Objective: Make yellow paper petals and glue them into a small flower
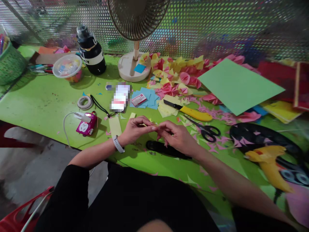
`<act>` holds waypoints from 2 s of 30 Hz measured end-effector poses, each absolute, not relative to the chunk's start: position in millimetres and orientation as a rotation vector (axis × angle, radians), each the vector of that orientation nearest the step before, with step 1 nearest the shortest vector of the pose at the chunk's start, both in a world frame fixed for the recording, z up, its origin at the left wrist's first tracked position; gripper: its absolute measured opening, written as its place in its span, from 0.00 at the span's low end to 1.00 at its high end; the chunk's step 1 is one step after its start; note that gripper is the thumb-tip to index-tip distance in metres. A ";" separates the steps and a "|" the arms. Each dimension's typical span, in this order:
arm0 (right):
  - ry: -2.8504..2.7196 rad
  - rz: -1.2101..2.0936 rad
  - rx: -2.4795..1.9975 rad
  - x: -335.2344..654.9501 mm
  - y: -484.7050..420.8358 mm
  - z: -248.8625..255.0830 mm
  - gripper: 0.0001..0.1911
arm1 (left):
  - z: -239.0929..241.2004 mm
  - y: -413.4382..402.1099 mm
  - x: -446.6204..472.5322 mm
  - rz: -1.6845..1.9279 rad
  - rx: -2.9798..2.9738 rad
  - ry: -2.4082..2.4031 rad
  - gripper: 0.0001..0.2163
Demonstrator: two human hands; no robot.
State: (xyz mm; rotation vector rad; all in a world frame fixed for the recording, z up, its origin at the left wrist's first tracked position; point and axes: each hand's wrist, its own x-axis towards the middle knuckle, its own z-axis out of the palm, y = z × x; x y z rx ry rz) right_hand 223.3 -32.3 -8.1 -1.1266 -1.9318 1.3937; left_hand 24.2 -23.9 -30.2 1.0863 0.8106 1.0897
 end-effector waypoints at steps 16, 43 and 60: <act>-2.118 1.011 -1.165 222.3 -33.9 -8.5 0.13 | -32.6 -24.4 26.0 1.080 1.108 0.857 0.10; -1.584 1.617 -1.153 221.5 -27.9 2.3 0.11 | -22.7 -23.6 23.7 0.920 0.881 0.888 0.19; -1.274 1.343 -1.164 217.6 -30.3 -16.3 0.04 | -22.4 -30.2 29.4 0.816 1.015 0.856 0.19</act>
